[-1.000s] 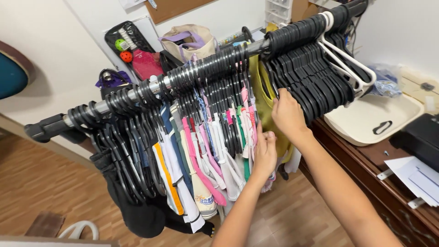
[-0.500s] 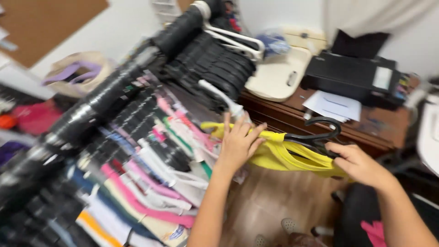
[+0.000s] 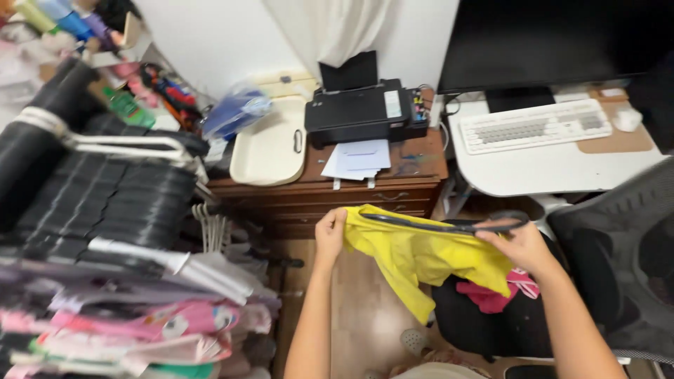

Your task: Hanging various pieces of clothing onto hangers and placing them on a garment rack.

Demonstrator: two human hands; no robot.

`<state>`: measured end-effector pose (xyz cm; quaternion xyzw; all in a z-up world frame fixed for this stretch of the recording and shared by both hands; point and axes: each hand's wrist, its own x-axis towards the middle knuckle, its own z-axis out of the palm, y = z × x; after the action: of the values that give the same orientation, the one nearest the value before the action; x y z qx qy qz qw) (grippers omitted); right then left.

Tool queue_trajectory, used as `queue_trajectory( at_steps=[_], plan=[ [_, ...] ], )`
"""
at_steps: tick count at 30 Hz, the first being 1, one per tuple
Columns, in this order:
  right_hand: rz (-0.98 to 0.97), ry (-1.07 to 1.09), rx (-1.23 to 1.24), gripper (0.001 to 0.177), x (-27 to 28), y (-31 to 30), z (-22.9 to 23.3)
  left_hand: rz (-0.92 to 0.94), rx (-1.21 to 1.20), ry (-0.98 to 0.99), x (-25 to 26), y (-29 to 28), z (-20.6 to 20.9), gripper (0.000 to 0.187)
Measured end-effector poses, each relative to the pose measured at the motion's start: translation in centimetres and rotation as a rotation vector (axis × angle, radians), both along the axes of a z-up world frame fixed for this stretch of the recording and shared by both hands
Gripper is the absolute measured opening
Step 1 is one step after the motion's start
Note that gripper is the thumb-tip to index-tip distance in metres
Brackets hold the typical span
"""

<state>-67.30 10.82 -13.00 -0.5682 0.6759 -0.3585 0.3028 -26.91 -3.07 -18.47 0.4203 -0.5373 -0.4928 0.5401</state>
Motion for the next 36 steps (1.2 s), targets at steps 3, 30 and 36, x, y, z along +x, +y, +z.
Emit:
queue_trajectory(
  at_steps=[3, 30, 36],
  plan=[
    [-0.123, -0.367, -0.134, 0.019, -3.4, 2.2, -4.4, -0.074, 0.103, 0.05, -3.7, -1.5, -1.2, 0.028],
    [0.09, -0.652, -0.016, 0.028, -0.8, -5.7, -2.0, -0.627, 0.319, 0.286, -16.6, 0.0, -0.4, 0.029],
    [0.535, -0.239, -0.033, 0.035, 5.5, -10.1, -3.3, -0.164, 0.041, 0.559, 1.9, 3.0, 8.9, 0.024]
  ],
)
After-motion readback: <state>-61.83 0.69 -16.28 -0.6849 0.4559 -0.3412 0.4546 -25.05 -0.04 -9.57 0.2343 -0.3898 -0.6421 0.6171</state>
